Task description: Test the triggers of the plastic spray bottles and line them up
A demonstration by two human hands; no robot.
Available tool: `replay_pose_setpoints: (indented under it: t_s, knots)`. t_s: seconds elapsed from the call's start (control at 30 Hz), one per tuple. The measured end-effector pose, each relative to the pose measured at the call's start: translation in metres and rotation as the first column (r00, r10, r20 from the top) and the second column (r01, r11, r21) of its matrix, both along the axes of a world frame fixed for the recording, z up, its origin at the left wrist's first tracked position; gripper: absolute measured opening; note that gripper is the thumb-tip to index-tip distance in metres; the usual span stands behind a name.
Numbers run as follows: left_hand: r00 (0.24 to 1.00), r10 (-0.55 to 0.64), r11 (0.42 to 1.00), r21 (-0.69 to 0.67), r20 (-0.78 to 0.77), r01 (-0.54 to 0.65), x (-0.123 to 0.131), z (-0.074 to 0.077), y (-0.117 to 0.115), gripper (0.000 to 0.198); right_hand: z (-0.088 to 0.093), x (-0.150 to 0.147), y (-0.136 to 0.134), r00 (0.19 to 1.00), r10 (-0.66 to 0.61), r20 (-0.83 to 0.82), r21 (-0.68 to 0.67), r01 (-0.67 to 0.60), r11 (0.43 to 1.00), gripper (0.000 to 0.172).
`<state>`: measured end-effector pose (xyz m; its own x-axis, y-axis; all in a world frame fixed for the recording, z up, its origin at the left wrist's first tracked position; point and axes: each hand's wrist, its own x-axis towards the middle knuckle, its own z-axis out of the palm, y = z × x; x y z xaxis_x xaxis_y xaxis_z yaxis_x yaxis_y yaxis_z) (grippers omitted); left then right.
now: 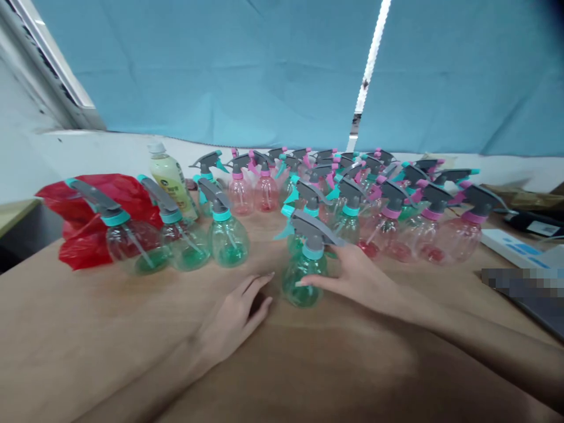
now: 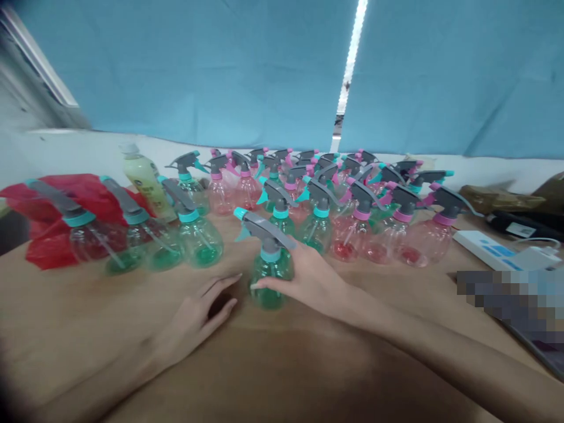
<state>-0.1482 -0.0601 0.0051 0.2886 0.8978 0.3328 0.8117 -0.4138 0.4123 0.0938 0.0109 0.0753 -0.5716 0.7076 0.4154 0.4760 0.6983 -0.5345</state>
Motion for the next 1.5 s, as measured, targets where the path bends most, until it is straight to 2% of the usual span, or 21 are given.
replay_pose_setpoints:
  t_s: [0.1,0.17,0.3,0.47,0.6,0.67,0.77,1.0,1.23,1.3,1.37,1.43,1.5]
  knots:
    - [0.995,-0.073,0.994,0.086,0.068,0.068,-0.008,0.009,-0.008,0.03,0.001,-0.025,0.01,0.989,-0.104,0.103,0.153,0.088,0.984,0.054]
    - [0.988,-0.135,0.982,0.144,0.08,0.122,-0.009,0.012,-0.013,0.03,0.003,-0.038,0.015,0.983,-0.136,0.127,0.199,0.109,0.974,0.058]
    - [0.976,-0.191,0.97,0.174,0.107,0.17,-0.009,0.011,-0.017,0.032,0.008,-0.058,0.025,0.984,-0.119,0.13,0.146,0.099,0.984,0.056]
    - [0.967,-0.185,0.975,0.16,0.178,0.157,-0.007,0.009,-0.015,0.031,0.013,-0.074,0.035,0.981,-0.14,0.136,0.092,0.128,0.988,0.069]
    - [0.964,-0.177,0.978,0.145,0.2,0.15,-0.007,0.01,-0.015,0.03,0.012,-0.082,0.043,0.978,-0.156,0.137,0.094,0.144,0.985,0.06]
    - [0.962,-0.175,0.979,0.138,0.211,0.147,-0.007,0.011,-0.015,0.029,0.011,-0.086,0.047,0.979,-0.157,0.131,0.114,0.142,0.983,0.057]
    - [0.958,-0.171,0.982,0.124,0.228,0.145,-0.006,0.011,-0.015,0.028,0.011,-0.091,0.052,0.976,-0.166,0.142,0.112,0.151,0.982,0.061]
    - [0.958,-0.142,0.989,0.083,0.249,0.125,-0.006,0.012,-0.014,0.025,0.014,-0.097,0.058,0.975,-0.155,0.157,0.042,0.15,0.988,0.068]
    - [0.955,-0.135,0.991,0.028,0.262,0.132,-0.008,0.007,-0.014,0.04,0.007,-0.075,0.037,0.991,-0.123,0.053,0.046,0.121,0.992,0.082]
    - [0.958,-0.131,0.991,-0.002,0.256,0.137,-0.008,0.007,-0.014,0.04,0.009,-0.061,0.03,0.99,-0.132,0.04,0.107,0.127,0.986,0.07]
    - [0.961,-0.129,0.991,-0.013,0.243,0.137,-0.007,0.007,-0.015,0.04,0.016,-0.048,0.026,0.99,-0.144,0.006,0.169,0.141,0.976,0.052]
    - [0.965,-0.13,0.991,-0.007,0.229,0.135,-0.007,0.008,-0.014,0.038,0.028,-0.035,0.027,0.983,-0.18,-0.035,0.228,0.183,0.956,0.036]
    - [0.966,-0.133,0.991,0.009,0.223,0.134,-0.007,0.009,-0.014,0.037,0.042,-0.024,0.033,0.963,-0.259,-0.072,0.308,0.269,0.913,0.029]
